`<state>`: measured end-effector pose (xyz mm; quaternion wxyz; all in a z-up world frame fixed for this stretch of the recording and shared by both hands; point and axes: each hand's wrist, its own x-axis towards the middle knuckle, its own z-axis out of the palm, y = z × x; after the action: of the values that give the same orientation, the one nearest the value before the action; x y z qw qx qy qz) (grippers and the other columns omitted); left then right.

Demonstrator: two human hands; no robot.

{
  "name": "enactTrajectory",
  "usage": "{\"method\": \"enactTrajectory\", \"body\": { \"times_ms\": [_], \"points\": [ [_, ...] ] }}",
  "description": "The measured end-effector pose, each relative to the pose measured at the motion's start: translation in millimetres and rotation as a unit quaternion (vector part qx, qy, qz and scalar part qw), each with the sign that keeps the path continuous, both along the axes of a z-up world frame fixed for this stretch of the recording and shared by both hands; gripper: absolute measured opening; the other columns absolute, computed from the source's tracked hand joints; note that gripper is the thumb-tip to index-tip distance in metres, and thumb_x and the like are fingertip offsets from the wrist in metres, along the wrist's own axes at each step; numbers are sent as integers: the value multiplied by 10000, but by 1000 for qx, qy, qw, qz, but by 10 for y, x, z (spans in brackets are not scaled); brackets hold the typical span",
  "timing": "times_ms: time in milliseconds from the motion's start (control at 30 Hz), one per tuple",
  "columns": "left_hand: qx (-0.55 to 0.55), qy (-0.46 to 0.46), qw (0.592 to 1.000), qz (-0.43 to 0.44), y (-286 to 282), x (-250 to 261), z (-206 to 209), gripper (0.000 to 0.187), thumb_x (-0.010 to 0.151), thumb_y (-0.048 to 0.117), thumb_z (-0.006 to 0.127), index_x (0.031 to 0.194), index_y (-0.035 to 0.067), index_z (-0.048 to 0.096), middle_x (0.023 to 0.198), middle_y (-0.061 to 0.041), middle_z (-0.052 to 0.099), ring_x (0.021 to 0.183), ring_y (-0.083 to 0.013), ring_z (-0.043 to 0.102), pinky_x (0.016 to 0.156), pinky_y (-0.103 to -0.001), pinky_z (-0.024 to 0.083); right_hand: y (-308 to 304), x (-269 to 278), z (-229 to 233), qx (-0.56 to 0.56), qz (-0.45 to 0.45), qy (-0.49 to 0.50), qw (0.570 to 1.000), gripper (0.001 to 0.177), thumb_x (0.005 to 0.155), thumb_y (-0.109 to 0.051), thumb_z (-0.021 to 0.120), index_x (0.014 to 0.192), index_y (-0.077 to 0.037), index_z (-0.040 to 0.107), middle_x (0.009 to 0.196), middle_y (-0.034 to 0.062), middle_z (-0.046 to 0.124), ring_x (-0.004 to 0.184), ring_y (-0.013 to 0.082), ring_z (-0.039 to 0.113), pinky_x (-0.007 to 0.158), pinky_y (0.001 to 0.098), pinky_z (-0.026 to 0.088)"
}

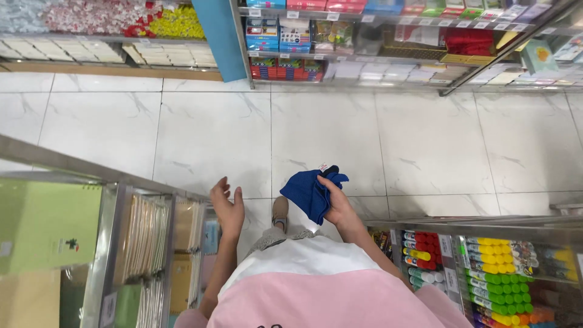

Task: Dust and clean notebooks and paper products on library shelves.

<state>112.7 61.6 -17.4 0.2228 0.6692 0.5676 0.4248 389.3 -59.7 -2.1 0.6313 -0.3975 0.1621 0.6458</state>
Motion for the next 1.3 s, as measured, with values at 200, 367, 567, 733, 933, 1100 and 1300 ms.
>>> {"method": "enactTrajectory", "body": {
  "times_ms": [200,367,567,733,933,1100,1300],
  "points": [
    [-221,-85,963,-131,835,283,-369,344,943,180,706,1231,-4,673,1139,-163,715,982,-265,721,857,-372,575,461,360,62,32,-43,-9,999,388,940,-247,690,1246,-10,664,1231,157,713,1123,303,693,1007,463,558],
    [-249,-1,955,-163,1401,570,-400,352,934,231,711,1209,13,693,1105,-151,746,952,-261,738,842,-379,572,705,637,-15,44,-89,-4,995,377,942,-243,693,1238,-11,664,1231,154,710,1123,301,690,1006,456,556],
    [-252,77,938,-225,1854,1350,-346,374,913,249,723,1217,31,699,1146,-167,737,980,-279,738,843,-406,571,707,950,-160,39,-156,-8,987,390,926,-249,705,1237,-17,660,1230,161,710,1122,314,688,1006,465,552],
    [-235,111,898,-354,1911,2146,-321,373,926,241,706,1230,27,679,1191,-185,707,963,-272,744,846,-391,574,524,1201,-411,7,-223,-8,975,418,908,-279,710,1237,-25,669,1221,162,719,1113,324,685,995,468,546],
    [-242,116,856,-443,1835,2953,-459,387,903,235,711,1229,31,670,1223,-171,693,963,-260,746,852,-381,579,526,1758,-305,-12,-268,9,963,417,893,-284,706,1215,-21,689,1208,156,734,1105,325,694,1004,473,545],
    [-285,134,833,-455,1835,3530,-578,390,910,266,715,1232,51,673,1223,-151,704,989,-266,733,865,-381,578,539,2562,-324,-14,-271,1,962,407,906,-300,701,1207,-26,692,1196,156,733,1084,324,695,996,468,541],
    [-313,170,824,-440,1962,4514,-573,404,912,307,715,1237,72,676,1225,-141,709,1018,-262,724,896,-384,566,543,3754,-98,-3,-306,-24,952,365,924,-288,707,1197,-47,684,1203,126,720,1086,301,690,996,454,552]
  ]
}}
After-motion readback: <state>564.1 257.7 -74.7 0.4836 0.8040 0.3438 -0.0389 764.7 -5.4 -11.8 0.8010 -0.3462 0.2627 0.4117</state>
